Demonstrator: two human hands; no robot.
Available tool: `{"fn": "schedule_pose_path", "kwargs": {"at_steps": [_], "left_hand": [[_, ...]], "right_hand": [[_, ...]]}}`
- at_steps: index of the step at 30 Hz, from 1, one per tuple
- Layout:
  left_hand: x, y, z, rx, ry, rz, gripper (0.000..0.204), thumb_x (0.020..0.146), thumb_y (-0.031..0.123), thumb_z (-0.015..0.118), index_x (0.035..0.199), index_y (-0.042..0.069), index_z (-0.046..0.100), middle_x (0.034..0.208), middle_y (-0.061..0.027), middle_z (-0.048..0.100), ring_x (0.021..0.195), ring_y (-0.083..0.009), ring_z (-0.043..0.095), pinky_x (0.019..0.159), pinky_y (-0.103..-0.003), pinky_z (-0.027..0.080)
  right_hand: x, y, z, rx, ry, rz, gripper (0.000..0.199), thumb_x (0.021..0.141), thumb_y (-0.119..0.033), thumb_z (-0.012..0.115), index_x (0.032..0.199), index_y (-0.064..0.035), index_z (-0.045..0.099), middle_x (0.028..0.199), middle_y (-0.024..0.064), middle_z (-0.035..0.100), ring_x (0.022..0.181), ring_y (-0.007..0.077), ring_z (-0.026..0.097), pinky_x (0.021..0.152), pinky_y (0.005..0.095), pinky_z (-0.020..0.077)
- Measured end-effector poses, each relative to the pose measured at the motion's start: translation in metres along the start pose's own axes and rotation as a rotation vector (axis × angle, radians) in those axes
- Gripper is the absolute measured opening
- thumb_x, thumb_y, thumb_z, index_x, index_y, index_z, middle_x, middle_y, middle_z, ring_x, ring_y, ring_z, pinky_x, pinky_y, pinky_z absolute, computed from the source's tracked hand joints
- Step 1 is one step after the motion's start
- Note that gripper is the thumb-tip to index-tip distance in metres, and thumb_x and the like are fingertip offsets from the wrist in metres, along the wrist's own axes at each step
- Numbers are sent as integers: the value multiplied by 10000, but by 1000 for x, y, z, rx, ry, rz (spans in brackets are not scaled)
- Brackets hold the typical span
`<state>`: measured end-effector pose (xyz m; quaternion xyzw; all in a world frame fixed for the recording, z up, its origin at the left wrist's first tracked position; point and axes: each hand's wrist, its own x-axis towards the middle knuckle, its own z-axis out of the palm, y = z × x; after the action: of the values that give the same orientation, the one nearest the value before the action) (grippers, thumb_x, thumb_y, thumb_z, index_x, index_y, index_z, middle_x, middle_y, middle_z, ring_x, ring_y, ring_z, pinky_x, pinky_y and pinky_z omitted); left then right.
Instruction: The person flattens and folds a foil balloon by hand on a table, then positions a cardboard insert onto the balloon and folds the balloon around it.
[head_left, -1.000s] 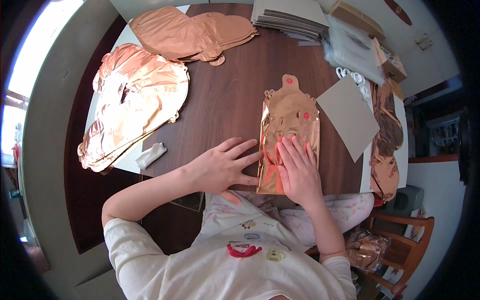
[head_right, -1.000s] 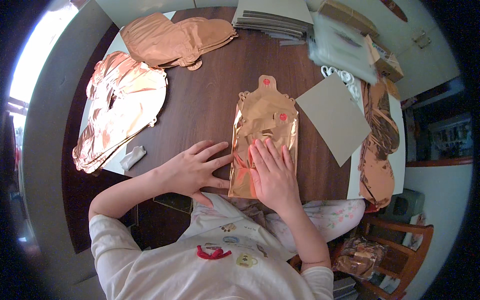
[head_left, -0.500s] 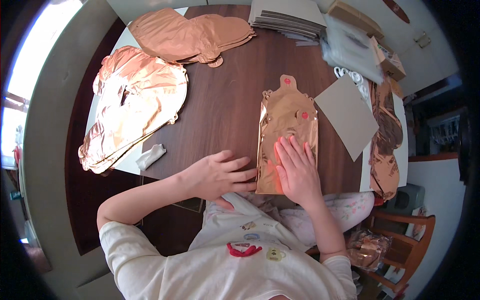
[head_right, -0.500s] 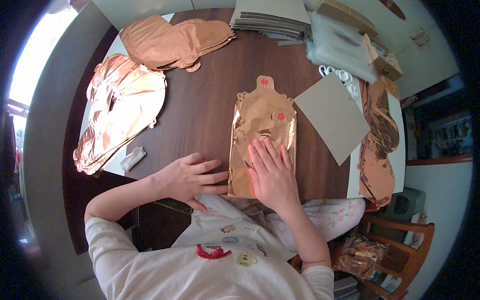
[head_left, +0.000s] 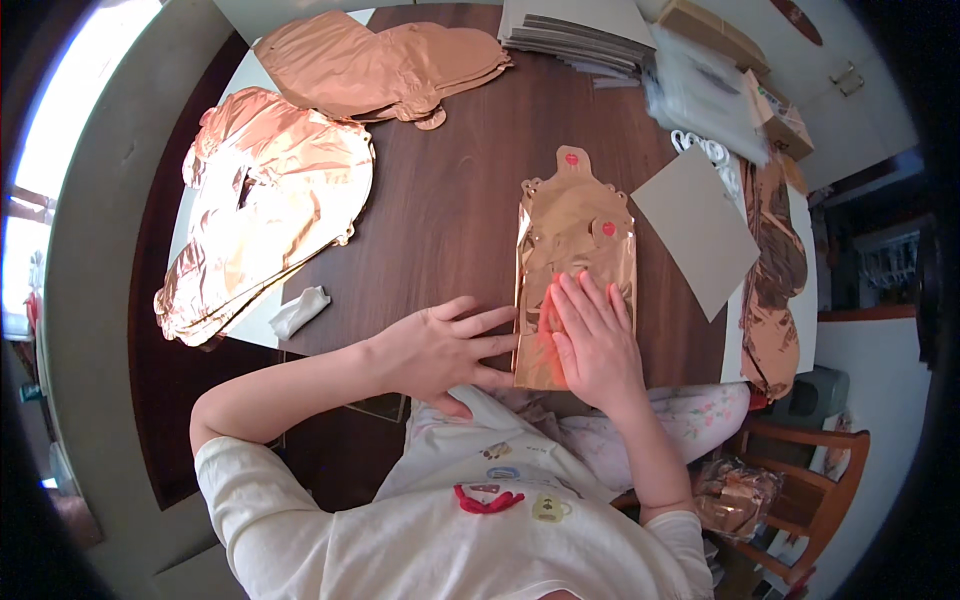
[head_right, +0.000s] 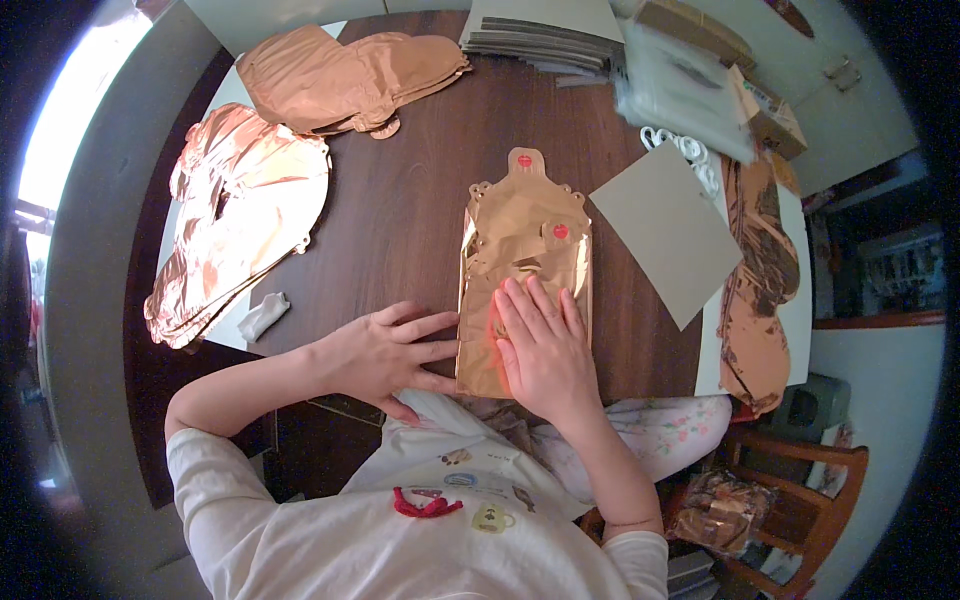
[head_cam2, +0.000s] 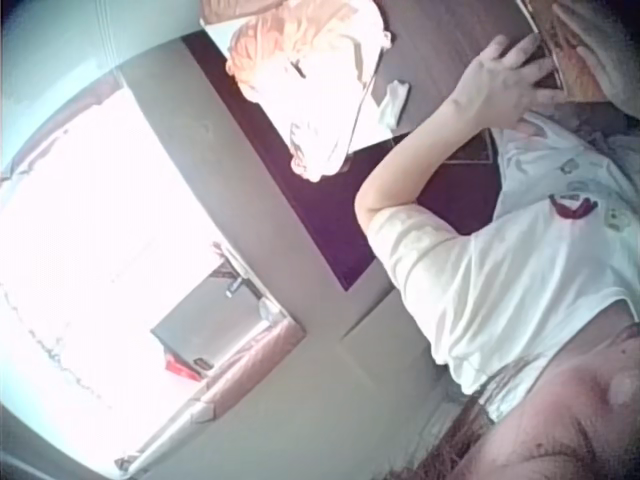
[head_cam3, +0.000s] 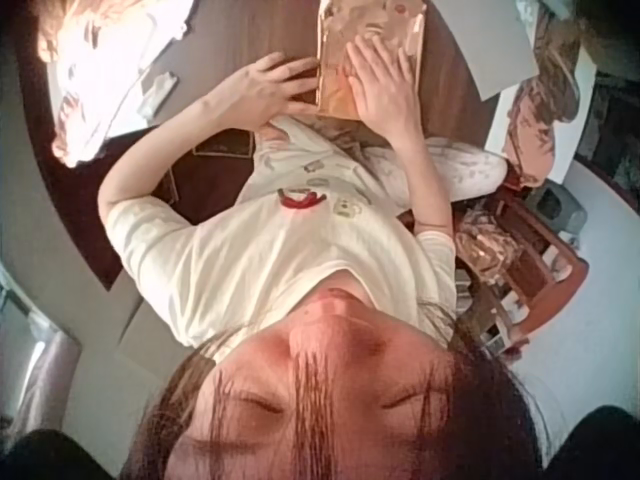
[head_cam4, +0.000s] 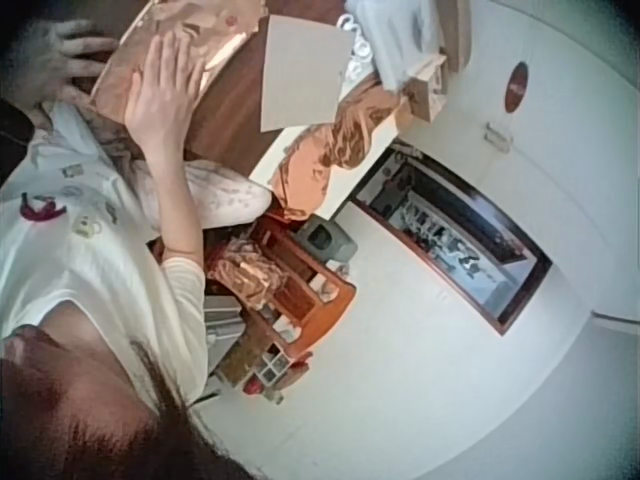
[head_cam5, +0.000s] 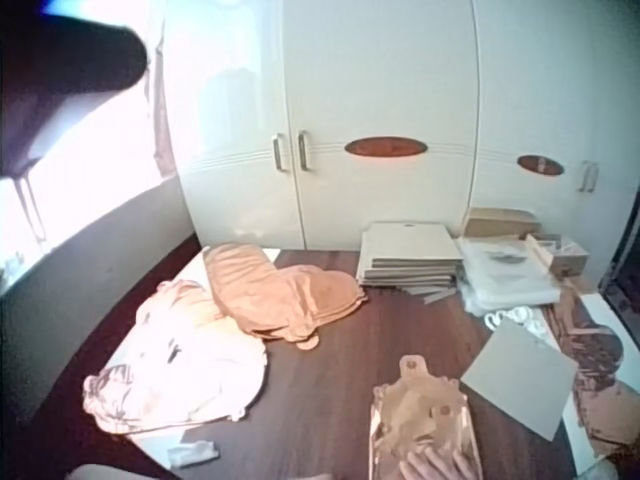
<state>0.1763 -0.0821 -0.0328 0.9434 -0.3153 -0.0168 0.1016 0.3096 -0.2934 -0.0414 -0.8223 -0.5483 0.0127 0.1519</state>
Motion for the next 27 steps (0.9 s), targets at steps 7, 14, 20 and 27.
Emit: {"fn": "schedule_pose_path", "kwargs": {"at_steps": [7,14,20,27], "left_hand": [[-10,-1,-8,53,-59,-46,665,691,631,618,1304,446,440,1430,9,362,1249,-264,343,997,-441,317],[-8,-2,-10,90,-48,-95,692,701,715,530,1316,410,441,1413,8,390,1151,-253,417,932,-436,362],[2,-26,-15,142,25,-188,743,728,732,478,1317,278,465,1406,-17,401,1136,-257,449,894,-441,379],[16,-73,-21,205,50,-268,803,735,717,479,1379,244,405,1414,-20,397,1167,-266,440,924,-460,362]], "right_hand": [[0,1,1,-15,1,-7,515,872,-250,541,1343,-63,447,1405,82,422,1321,265,355,1095,465,236],[0,1,1,-3,16,-11,505,875,-248,540,1335,-58,453,1401,88,425,1317,272,360,1094,468,237],[-1,1,2,-23,15,-22,505,874,-252,544,1330,-53,457,1399,91,428,1315,275,362,1097,469,231],[0,2,1,-25,4,-14,508,871,-262,546,1327,-54,463,1396,90,431,1317,272,359,1102,465,221]]}}
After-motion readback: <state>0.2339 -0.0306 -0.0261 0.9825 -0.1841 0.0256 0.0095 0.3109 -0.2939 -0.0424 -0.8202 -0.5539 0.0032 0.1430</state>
